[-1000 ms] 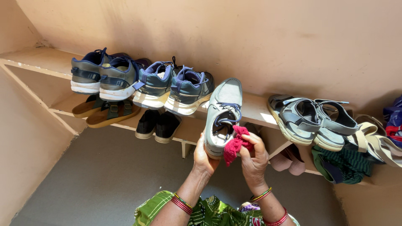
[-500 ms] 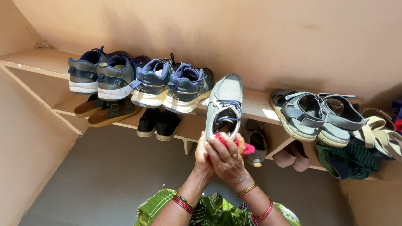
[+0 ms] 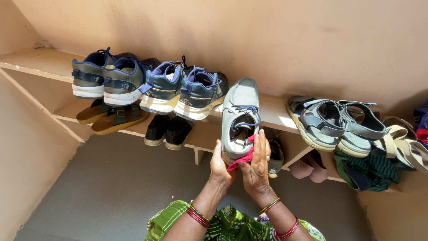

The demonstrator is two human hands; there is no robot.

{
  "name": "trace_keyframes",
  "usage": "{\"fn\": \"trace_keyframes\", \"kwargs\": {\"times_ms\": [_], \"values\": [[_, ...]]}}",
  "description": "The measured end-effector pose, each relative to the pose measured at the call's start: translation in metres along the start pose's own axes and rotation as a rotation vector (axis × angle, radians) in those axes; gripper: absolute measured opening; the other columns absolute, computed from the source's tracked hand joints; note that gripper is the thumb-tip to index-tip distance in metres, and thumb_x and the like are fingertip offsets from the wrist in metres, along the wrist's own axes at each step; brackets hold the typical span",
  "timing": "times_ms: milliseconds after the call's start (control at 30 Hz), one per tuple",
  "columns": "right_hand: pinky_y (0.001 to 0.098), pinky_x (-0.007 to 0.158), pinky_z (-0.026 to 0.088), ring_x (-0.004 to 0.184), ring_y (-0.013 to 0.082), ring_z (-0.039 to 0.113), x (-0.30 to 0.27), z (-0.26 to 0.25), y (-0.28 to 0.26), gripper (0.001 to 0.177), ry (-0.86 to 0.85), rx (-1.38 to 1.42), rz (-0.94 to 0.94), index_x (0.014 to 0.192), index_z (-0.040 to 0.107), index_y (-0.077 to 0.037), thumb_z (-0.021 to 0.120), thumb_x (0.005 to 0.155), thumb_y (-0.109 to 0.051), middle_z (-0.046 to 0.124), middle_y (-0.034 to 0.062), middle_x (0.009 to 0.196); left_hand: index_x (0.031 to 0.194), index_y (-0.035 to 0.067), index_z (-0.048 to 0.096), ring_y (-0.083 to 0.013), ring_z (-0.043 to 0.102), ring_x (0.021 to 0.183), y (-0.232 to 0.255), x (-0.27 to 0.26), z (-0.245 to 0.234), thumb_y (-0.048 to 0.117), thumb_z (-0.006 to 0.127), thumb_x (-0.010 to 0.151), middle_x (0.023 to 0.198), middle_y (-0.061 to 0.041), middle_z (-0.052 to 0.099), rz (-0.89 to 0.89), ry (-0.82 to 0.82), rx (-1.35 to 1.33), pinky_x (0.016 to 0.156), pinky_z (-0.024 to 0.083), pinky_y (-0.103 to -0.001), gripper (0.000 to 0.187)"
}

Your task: The person sits on the floor and wipes a light blue shoe with a pink cloth. They rotate the shoe to clean the upper, sides, and sole, then place it back on the shelf.

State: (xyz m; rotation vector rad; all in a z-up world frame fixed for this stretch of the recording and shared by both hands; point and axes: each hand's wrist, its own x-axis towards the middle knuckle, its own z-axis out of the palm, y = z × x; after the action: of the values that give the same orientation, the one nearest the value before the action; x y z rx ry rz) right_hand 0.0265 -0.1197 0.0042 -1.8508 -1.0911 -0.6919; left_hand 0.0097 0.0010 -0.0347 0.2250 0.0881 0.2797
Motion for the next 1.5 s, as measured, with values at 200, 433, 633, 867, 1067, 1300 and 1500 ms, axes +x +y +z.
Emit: {"fn": "trace_keyframes", "kwargs": {"times_ms": [200,433,633,867,1067,1300,1500], "values": [[0.0410,0.118,0.041,0.136,0.0337,0.055,0.017,-0.025,0.000,0.043,0.089,0.101,0.095,0.142,0.054,0.002,0.052,0.106,-0.023,0.053,0.0198,0.144,0.143,0.009,0.050,-0.0286,0.060,0.126,0.006,-0.006,0.007,0.050,0.030,0.108,0.139,-0.014,0.060,-0.023,-0.131,0.046,0.105,0.049,-0.049,0.058],[0.0364,0.113,0.051,0.133,0.0252,0.057,0.028,-0.049,-0.025,0.020,0.410,0.398,0.103,0.125,0.057,-0.003,0.057,0.105,0.001,0.052,0.0113,0.143,0.145,0.017,0.045,-0.0332,0.059,0.125,0.010,-0.018,0.020,0.043,0.030,0.105,0.141,-0.014,0.057,-0.129,-0.296,0.046,0.100,0.051,-0.061,0.050],[0.0562,0.114,0.042,0.135,0.0390,0.049,0.032,-0.023,-0.024,0.035,0.171,-0.185,-0.323,0.123,0.063,-0.001,0.067,0.088,-0.002,0.052,0.0142,0.140,0.151,0.010,0.042,-0.0237,0.057,0.134,0.001,-0.017,0.013,0.030,0.030,0.114,0.147,-0.013,0.057,-0.094,-0.284,-0.052,0.120,0.043,-0.042,0.044],[0.0451,0.102,0.048,0.121,0.0316,0.051,0.014,-0.032,-0.008,0.033,0.113,-0.338,-0.432,0.114,0.072,-0.009,0.074,0.082,0.000,0.059,0.0068,0.130,0.145,0.009,0.044,-0.0254,0.059,0.128,-0.006,-0.011,0.006,0.032,0.026,0.114,0.139,-0.015,0.059,-0.049,-0.361,-0.030,0.116,0.044,-0.043,0.042],[0.0470,0.098,0.049,0.112,0.0345,0.055,0.010,-0.036,-0.008,0.042,0.003,-0.261,-0.366,0.115,0.070,-0.010,0.074,0.073,-0.001,0.056,0.0106,0.117,0.144,0.008,0.045,-0.0292,0.060,0.125,-0.009,-0.005,-0.006,0.033,0.027,0.113,0.135,-0.019,0.060,-0.036,-0.356,0.011,0.115,0.045,-0.046,0.043],[0.0448,0.086,0.051,0.096,0.0324,0.059,0.021,-0.041,-0.017,0.054,-0.031,-0.182,-0.244,0.125,0.067,-0.005,0.079,0.072,-0.006,0.055,0.0101,0.105,0.143,0.007,0.047,-0.0283,0.059,0.129,-0.008,0.001,-0.011,0.032,0.031,0.112,0.138,-0.017,0.060,-0.074,-0.269,-0.003,0.118,0.043,-0.046,0.043],[0.0395,0.085,0.052,0.096,0.0296,0.061,0.022,-0.038,-0.018,0.037,0.050,-0.062,-0.093,0.114,0.067,-0.007,0.074,0.078,0.000,0.059,0.0111,0.104,0.144,0.010,0.047,-0.0265,0.056,0.133,-0.002,-0.004,-0.003,0.032,0.033,0.112,0.143,-0.013,0.059,-0.092,-0.264,-0.030,0.119,0.043,-0.045,0.042]]}}
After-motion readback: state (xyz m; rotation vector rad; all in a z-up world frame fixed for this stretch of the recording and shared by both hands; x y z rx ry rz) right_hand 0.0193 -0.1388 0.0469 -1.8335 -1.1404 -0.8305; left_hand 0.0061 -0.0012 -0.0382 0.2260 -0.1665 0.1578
